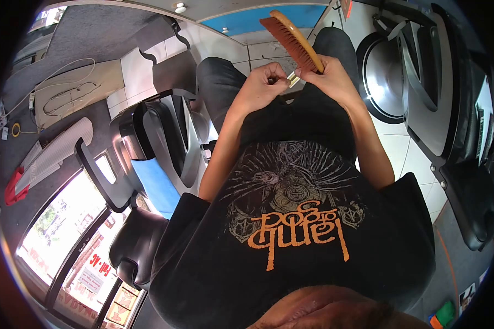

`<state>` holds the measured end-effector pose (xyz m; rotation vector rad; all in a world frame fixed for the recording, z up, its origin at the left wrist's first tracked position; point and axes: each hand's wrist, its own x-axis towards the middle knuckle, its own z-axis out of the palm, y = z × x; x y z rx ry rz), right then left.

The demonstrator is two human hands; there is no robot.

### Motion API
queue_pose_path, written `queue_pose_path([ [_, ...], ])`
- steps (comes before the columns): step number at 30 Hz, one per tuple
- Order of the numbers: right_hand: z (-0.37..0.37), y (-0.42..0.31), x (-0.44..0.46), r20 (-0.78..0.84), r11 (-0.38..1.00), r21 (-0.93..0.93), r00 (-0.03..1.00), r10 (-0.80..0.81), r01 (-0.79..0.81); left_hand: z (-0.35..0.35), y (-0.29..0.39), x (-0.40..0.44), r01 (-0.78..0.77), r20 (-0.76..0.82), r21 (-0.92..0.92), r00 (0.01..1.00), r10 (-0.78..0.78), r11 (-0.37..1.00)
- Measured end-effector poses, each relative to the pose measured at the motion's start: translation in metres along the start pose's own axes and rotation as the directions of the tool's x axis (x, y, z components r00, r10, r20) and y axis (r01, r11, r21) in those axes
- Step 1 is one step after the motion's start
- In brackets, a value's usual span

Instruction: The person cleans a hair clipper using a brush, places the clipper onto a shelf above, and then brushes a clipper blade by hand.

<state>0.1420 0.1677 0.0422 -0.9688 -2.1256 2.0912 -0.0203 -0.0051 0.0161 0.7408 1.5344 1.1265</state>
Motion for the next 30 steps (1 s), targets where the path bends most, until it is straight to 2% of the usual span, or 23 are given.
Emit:
queue_pose_path([
  [3, -0.001, 0.002, 0.001, 0.021, 1.000, 0.012, 0.999, 0.024, -0.024, -0.002, 0.001, 0.000, -0.009, -0.007, -0.022, 1.000, 0.009, 1.000],
  [6, 0.010, 0.010, 0.003, -0.106, 0.989, 0.133, 0.993, -0.047, 0.061, 0.003, 0.002, -0.001, -0.066, -0.080, -0.188, 0.995, 0.052, 0.980],
  [9, 0.019, 0.004, -0.002, -0.194, 0.865, 0.502, 0.974, 0.120, -0.007, 0.009, 0.004, -0.001, -0.148, -0.159, -0.253, 0.981, 0.110, 0.956],
  [10, 0.029, 0.005, -0.002, -0.272, 0.818, 0.571, 0.956, 0.110, 0.068, 0.013, 0.004, -0.002, -0.163, -0.166, -0.252, 0.978, 0.124, 0.954],
  [12, 0.044, 0.004, -0.004, -0.331, 0.763, 0.635, 0.934, 0.131, 0.119, 0.024, 0.005, -0.003, -0.196, -0.182, -0.249, 0.971, 0.153, 0.949],
  [15, 0.065, 0.005, -0.006, -0.352, 0.675, 0.724, 0.917, 0.187, 0.140, 0.050, 0.007, 0.001, -0.167, -0.296, -0.476, 0.955, 0.021, 0.864],
  [16, 0.071, 0.006, -0.007, -0.347, 0.643, 0.752, 0.915, 0.204, 0.142, 0.057, 0.004, 0.002, -0.152, -0.267, -0.536, 0.964, 0.005, 0.830],
  [19, 0.080, 0.011, -0.008, -0.352, 0.622, 0.770, 0.909, 0.225, 0.145, 0.067, 0.008, 0.000, -0.148, -0.325, -0.568, 0.944, -0.056, 0.810],
  [21, 0.080, 0.013, -0.008, -0.347, 0.641, 0.759, 0.904, 0.252, 0.113, 0.067, 0.002, 0.000, -0.167, -0.386, -0.483, 0.922, -0.038, 0.860],
  [24, 0.065, 0.014, -0.009, -0.226, 0.771, 0.637, 0.949, 0.219, -0.026, 0.060, -0.004, 0.003, -0.174, -0.496, -0.305, 0.868, 0.000, 0.936],
  [26, 0.061, 0.031, 0.001, -0.389, 0.929, 0.344, 0.921, 0.011, 0.134, 0.047, -0.007, 0.004, -0.181, -0.527, -0.205, 0.849, 0.047, 0.962],
  [27, 0.058, 0.039, 0.003, -0.441, 0.963, 0.176, 0.891, -0.109, 0.204, 0.040, -0.009, 0.004, -0.170, -0.533, -0.167, 0.844, 0.056, 0.971],
  [28, 0.045, 0.033, -0.005, -0.378, 0.989, -0.008, 0.916, -0.137, 0.145, 0.033, -0.009, 0.005, -0.157, -0.538, -0.129, 0.841, 0.064, 0.979],
  [30, 0.028, 0.011, -0.021, -0.276, 0.975, -0.173, 0.944, -0.183, 0.138, 0.019, -0.011, 0.002, -0.108, -0.529, -0.047, 0.846, 0.067, 0.993],
])
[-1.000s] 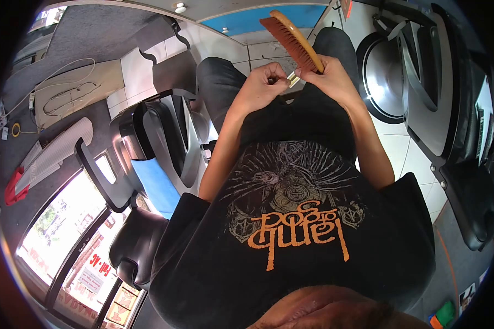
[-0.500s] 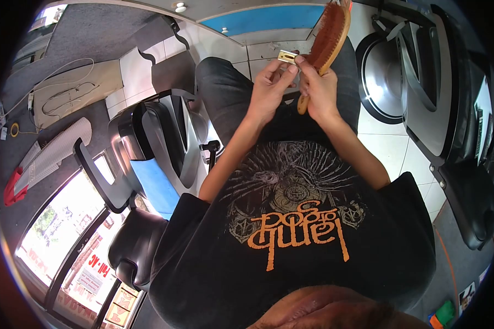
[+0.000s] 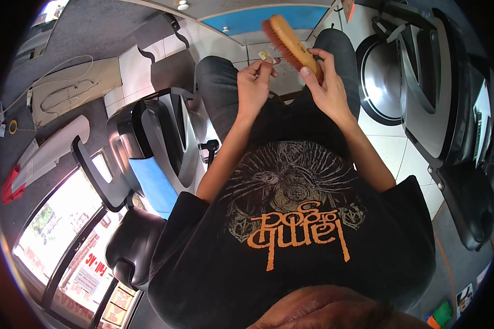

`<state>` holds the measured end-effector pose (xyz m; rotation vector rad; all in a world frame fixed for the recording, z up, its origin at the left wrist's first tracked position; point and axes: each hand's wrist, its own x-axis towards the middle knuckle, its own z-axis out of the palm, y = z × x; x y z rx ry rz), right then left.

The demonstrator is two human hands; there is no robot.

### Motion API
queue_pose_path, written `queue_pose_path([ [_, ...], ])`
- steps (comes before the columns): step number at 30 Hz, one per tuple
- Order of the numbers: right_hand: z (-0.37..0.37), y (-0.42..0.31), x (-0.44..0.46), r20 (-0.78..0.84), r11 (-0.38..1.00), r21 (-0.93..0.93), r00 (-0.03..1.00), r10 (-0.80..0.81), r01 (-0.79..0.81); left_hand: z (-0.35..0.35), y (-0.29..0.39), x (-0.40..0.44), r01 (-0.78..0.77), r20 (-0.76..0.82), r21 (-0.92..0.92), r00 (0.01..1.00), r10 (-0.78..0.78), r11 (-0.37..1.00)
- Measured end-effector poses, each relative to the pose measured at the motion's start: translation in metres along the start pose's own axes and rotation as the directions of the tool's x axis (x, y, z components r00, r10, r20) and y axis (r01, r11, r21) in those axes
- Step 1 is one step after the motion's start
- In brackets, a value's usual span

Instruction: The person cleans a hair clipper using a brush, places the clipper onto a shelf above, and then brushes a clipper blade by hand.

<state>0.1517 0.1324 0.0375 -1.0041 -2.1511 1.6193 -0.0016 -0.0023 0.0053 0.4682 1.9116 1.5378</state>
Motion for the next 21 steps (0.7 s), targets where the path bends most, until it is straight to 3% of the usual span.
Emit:
queue_pose_path([
  [5, -0.002, 0.012, 0.003, 0.072, 0.953, -0.191, 0.971, -0.226, 0.236, -0.004, 0.010, 0.000, -0.045, 0.043, 0.049, 0.998, 0.043, 0.998],
  [8, -0.008, 0.001, 0.010, -0.066, 0.974, -0.221, 0.995, -0.075, 0.059, -0.005, 0.010, -0.001, -0.003, 0.051, 0.059, 0.999, 0.000, 0.998],
  [11, -0.010, 0.007, 0.010, 0.027, 0.990, 0.057, 0.991, -0.130, 0.128, -0.006, 0.003, -0.002, -0.026, 0.007, 0.013, 1.000, 0.026, 1.000],
  [12, -0.006, 0.012, 0.012, 0.048, 0.964, 0.062, 0.964, -0.262, 0.259, -0.006, 0.003, -0.003, -0.036, -0.006, 0.021, 0.999, 0.037, 0.999],
  [16, -0.006, 0.012, 0.015, -0.040, 0.976, -0.192, 0.993, -0.108, 0.098, -0.008, 0.006, 0.000, -0.007, -0.001, -0.033, 1.000, 0.007, 0.999],
  [19, -0.007, 0.011, 0.013, -0.051, 0.982, -0.050, 0.982, -0.183, 0.181, -0.006, 0.014, 0.000, -0.019, -0.048, -0.076, 0.999, 0.016, 0.997],
  [21, -0.003, 0.012, 0.010, 0.022, 0.968, -0.115, 0.975, -0.222, 0.223, -0.007, 0.012, -0.001, -0.035, -0.087, -0.074, 0.996, 0.029, 0.997],
])
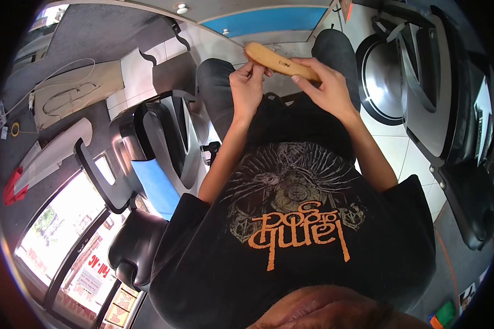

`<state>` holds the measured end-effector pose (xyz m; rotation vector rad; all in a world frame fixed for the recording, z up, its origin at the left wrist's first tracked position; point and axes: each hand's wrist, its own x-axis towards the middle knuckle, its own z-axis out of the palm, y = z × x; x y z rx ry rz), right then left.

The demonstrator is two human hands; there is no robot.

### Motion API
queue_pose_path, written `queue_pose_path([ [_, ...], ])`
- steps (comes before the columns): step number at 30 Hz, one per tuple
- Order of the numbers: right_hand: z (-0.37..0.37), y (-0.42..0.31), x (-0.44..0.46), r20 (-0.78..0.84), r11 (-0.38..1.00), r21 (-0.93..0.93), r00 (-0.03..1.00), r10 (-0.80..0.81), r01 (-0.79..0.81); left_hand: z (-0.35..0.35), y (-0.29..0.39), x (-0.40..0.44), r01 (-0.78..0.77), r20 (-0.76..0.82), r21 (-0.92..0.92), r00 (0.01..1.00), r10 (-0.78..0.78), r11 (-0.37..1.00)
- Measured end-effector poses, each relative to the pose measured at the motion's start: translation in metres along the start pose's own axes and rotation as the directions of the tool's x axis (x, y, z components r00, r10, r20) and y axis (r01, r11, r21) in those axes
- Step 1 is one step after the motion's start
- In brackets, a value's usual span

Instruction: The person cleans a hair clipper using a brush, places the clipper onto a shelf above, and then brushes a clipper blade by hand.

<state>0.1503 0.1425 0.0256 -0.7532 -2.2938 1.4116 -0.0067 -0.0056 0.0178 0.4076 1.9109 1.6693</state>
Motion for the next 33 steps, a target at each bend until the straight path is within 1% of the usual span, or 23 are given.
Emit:
queue_pose_path([
  [1, 0.000, 0.000, 0.000, 0.028, 0.999, -0.036, 0.999, -0.024, 0.025, 0.001, -0.002, 0.002, -0.013, -0.013, -0.002, 1.000, 0.013, 1.000],
  [4, -0.003, -0.008, 0.008, -0.031, 0.987, -0.117, 0.994, 0.109, -0.111, -0.002, -0.004, 0.005, 0.012, -0.049, -0.069, 0.999, -0.015, 0.998],
  [7, 0.001, 0.000, 0.004, -0.014, 0.998, 0.041, 0.999, -0.044, 0.044, -0.005, -0.001, 0.004, -0.010, -0.055, -0.078, 0.998, 0.006, 0.997],
  [10, 0.004, 0.000, 0.002, 0.020, 0.999, -0.052, 1.000, 0.003, -0.002, -0.010, -0.004, 0.008, -0.007, -0.063, -0.074, 0.998, 0.003, 0.997],
  [13, -0.001, -0.005, 0.007, -0.047, 0.998, -0.054, 0.998, 0.032, -0.035, -0.009, -0.001, 0.008, -0.020, -0.088, -0.079, 0.996, 0.013, 0.997],
  [14, -0.001, -0.006, 0.007, -0.023, 1.000, -0.021, 1.000, 0.011, -0.012, -0.009, 0.001, 0.007, -0.026, -0.100, -0.082, 0.995, 0.018, 0.996],
  [16, -0.002, -0.011, 0.001, 0.022, 0.999, 0.045, 0.999, -0.027, 0.026, -0.011, 0.000, 0.003, -0.075, -0.118, 0.021, 0.990, 0.077, 0.997],
  [17, -0.005, -0.014, 0.002, 0.040, 1.000, 0.002, 0.999, 0.005, -0.005, -0.011, 0.001, 0.006, -0.107, -0.120, 0.068, 0.986, 0.115, 0.992],
  [19, -0.012, -0.022, 0.003, 0.073, 0.994, -0.087, 0.995, 0.074, -0.068, -0.016, -0.003, 0.012, -0.131, -0.128, 0.104, 0.981, 0.143, 0.986],
  [22, -0.021, -0.018, 0.006, 0.039, 0.983, -0.166, 0.996, 0.083, -0.076, -0.024, 0.002, 0.016, -0.145, -0.138, 0.153, 0.976, 0.166, 0.977],
  [23, -0.019, -0.016, 0.005, 0.016, 0.995, -0.083, 0.999, 0.051, -0.050, -0.025, 0.004, 0.016, -0.146, -0.138, 0.168, 0.976, 0.170, 0.975],
  [26, -0.015, -0.035, 0.006, 0.051, 0.999, 0.031, 0.998, 0.033, -0.034, -0.025, -0.002, 0.017, -0.182, -0.069, 0.219, 0.977, 0.201, 0.959],
  [29, -0.017, -0.031, 0.010, 0.090, 0.994, -0.087, 0.993, 0.081, -0.073, -0.026, 0.008, 0.019, -0.163, -0.148, 0.193, 0.970, 0.193, 0.968],
  [32, -0.022, -0.010, 0.014, 0.197, 0.979, -0.105, 0.962, 0.191, -0.173, -0.035, 0.030, 0.024, -0.202, -0.233, 0.083, 0.948, 0.216, 0.976],
  [33, -0.017, 0.003, 0.013, 0.220, 0.979, 0.042, 0.958, 0.184, -0.198, -0.042, 0.034, 0.027, -0.218, -0.218, 0.040, 0.950, 0.221, 0.975],
])
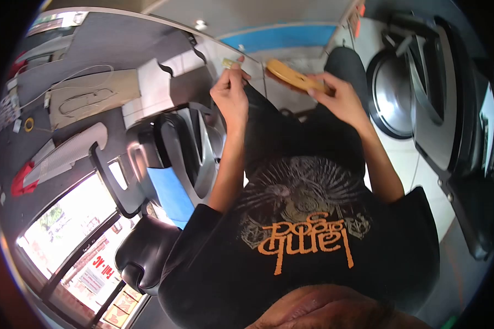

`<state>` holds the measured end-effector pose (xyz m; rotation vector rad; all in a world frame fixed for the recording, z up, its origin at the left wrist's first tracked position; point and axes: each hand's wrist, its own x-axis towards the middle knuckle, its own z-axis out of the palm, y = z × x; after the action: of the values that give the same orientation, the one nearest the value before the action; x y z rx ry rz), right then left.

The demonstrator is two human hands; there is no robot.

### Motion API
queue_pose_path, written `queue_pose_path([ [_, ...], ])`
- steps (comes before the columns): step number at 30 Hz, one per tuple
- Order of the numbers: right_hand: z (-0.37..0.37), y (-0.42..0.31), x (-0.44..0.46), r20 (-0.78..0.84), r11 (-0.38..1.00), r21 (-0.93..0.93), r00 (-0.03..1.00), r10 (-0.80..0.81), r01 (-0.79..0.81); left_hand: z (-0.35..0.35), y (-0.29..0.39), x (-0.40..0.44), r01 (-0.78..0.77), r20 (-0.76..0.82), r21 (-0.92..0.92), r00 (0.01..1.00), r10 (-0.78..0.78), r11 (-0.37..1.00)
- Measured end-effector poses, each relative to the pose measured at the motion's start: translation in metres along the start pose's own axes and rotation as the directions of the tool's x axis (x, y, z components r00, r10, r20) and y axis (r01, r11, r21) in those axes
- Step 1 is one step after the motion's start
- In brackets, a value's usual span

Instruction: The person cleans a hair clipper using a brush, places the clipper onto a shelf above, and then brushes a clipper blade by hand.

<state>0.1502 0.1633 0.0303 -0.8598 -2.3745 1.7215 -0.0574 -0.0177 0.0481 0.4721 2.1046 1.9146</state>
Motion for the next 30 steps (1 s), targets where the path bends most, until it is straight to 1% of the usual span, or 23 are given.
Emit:
queue_pose_path([
  [1, 0.011, 0.023, 0.005, 0.014, 0.981, 0.195, 1.000, -0.026, 0.023, -0.005, 0.002, 0.006, -0.043, -0.004, 0.058, 0.999, 0.044, 0.997],
  [2, 0.011, 0.019, 0.005, 0.053, 0.950, 0.311, 0.998, 0.016, -0.032, -0.007, 0.018, 0.012, -0.051, -0.020, 0.099, 0.998, 0.053, 0.994],
  [3, 0.011, 0.010, 0.005, 0.083, 0.928, 0.349, 0.991, 0.106, -0.128, -0.007, 0.033, 0.019, -0.057, -0.036, 0.135, 0.997, 0.062, 0.989],
  [4, 0.007, 0.001, 0.005, 0.136, 0.878, 0.427, 0.975, 0.177, -0.218, -0.011, 0.038, 0.031, -0.196, -0.020, 0.125, 0.980, 0.200, 0.973],
  [5, 0.011, 0.009, 0.011, 0.211, 0.814, 0.497, 0.952, 0.222, -0.300, -0.010, 0.061, 0.042, -0.251, -0.033, 0.154, 0.965, 0.258, 0.956],
  [6, 0.014, 0.016, 0.016, 0.261, 0.753, 0.566, 0.939, 0.223, -0.336, -0.009, 0.083, 0.054, -0.303, -0.045, 0.184, 0.948, 0.316, 0.935],
  [7, 0.018, 0.022, 0.021, 0.318, 0.681, 0.625, 0.921, 0.225, -0.382, -0.013, 0.108, 0.063, -0.275, -0.052, 0.253, 0.953, 0.297, 0.928],
  [8, 0.022, 0.029, 0.028, 0.355, 0.628, 0.661, 0.908, 0.221, -0.411, -0.014, 0.120, 0.081, -0.409, -0.039, 0.291, 0.898, 0.438, 0.865],
  [9, 0.028, 0.038, 0.033, 0.394, 0.569, 0.692, 0.893, 0.218, -0.445, -0.019, 0.133, 0.096, -0.393, -0.027, 0.326, 0.905, 0.424, 0.860],
  [11, 0.038, 0.051, 0.042, 0.453, 0.464, 0.729, 0.863, 0.223, -0.503, -0.019, 0.168, 0.122, -0.345, 0.044, 0.521, 0.924, 0.379, 0.781],
  [13, 0.044, 0.058, 0.048, 0.492, 0.380, 0.746, 0.837, 0.238, -0.547, -0.010, 0.182, 0.150, -0.428, 0.142, 0.597, 0.889, 0.436, 0.678],
  [14, 0.045, 0.060, 0.051, 0.480, 0.404, 0.746, 0.848, 0.227, -0.530, -0.006, 0.185, 0.164, -0.467, 0.195, 0.630, 0.868, 0.456, 0.621],
  [16, 0.045, 0.061, 0.056, 0.452, 0.449, 0.745, 0.868, 0.206, -0.494, -0.004, 0.172, 0.200, -0.465, 0.234, 0.759, 0.848, 0.475, 0.457],
  [17, 0.045, 0.062, 0.058, 0.446, 0.449, 0.742, 0.867, 0.224, -0.498, -0.002, 0.169, 0.209, -0.458, 0.253, 0.809, 0.837, 0.485, 0.368],
  [19, 0.046, 0.062, 0.058, 0.431, 0.445, 0.741, 0.864, 0.259, -0.503, 0.004, 0.177, 0.212, -0.421, 0.256, 0.851, 0.855, 0.451, 0.314],
  [21, 0.045, 0.062, 0.057, 0.425, 0.448, 0.746, 0.870, 0.251, -0.493, 0.006, 0.178, 0.217, -0.405, 0.281, 0.883, 0.861, 0.425, 0.237],
  [24, 0.045, 0.061, 0.057, 0.423, 0.452, 0.750, 0.875, 0.234, -0.483, 0.006, 0.182, 0.225, -0.381, 0.306, 0.907, 0.889, 0.341, 0.180],
  [27, 0.046, 0.061, 0.058, 0.413, 0.462, 0.749, 0.880, 0.236, -0.475, 0.007, 0.191, 0.222, -0.367, 0.306, 0.914, 0.904, 0.299, 0.171],
  [30, 0.046, 0.060, 0.059, 0.407, 0.474, 0.742, 0.880, 0.244, -0.474, 0.009, 0.195, 0.218, -0.342, 0.265, 0.914, 0.910, 0.318, 0.216],
])
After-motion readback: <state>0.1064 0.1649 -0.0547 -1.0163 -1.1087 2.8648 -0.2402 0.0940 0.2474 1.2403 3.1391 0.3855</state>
